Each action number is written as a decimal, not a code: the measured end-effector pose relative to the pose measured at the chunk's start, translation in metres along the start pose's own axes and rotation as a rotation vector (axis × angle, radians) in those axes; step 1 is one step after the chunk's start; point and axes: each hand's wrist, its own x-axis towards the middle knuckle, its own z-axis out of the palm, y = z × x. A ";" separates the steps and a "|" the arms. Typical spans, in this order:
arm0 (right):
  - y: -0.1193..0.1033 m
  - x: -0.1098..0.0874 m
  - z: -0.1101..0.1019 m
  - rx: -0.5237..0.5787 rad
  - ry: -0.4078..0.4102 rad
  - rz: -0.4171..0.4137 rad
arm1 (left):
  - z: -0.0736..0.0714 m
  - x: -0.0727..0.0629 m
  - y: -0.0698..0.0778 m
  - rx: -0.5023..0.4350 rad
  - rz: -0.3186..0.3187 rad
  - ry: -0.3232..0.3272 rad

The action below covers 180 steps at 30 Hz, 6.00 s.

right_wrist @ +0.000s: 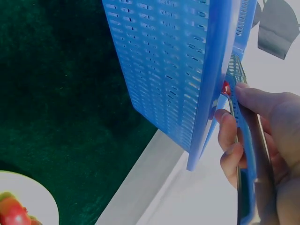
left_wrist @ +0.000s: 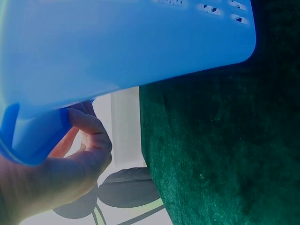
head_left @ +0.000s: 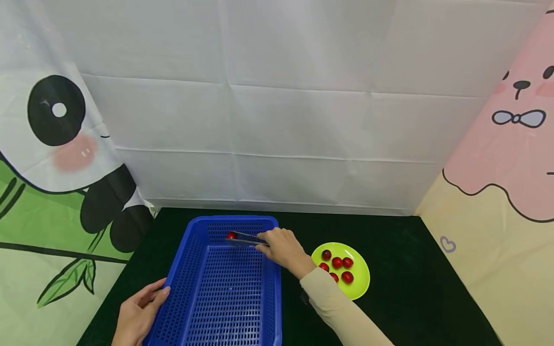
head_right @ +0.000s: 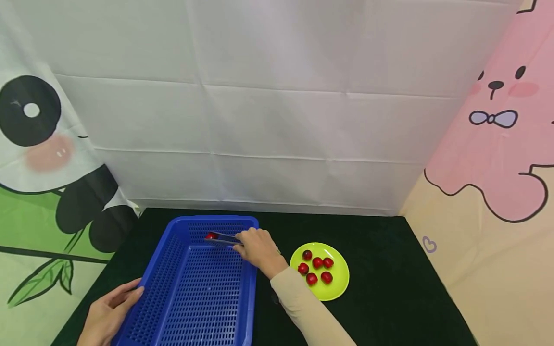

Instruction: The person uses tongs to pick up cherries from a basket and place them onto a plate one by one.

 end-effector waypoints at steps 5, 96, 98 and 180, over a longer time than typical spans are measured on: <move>0.005 -0.007 -0.003 0.036 0.019 -0.019 | -0.001 0.000 0.000 -0.001 0.001 -0.003; 0.086 -0.187 -0.029 0.280 0.455 0.215 | 0.002 0.000 -0.001 0.019 0.013 0.023; 0.088 -0.192 -0.029 0.268 0.452 0.233 | 0.002 0.000 -0.002 0.017 0.011 0.023; 0.136 -0.250 -0.032 0.035 0.326 0.605 | 0.001 -0.001 -0.001 0.009 0.017 0.008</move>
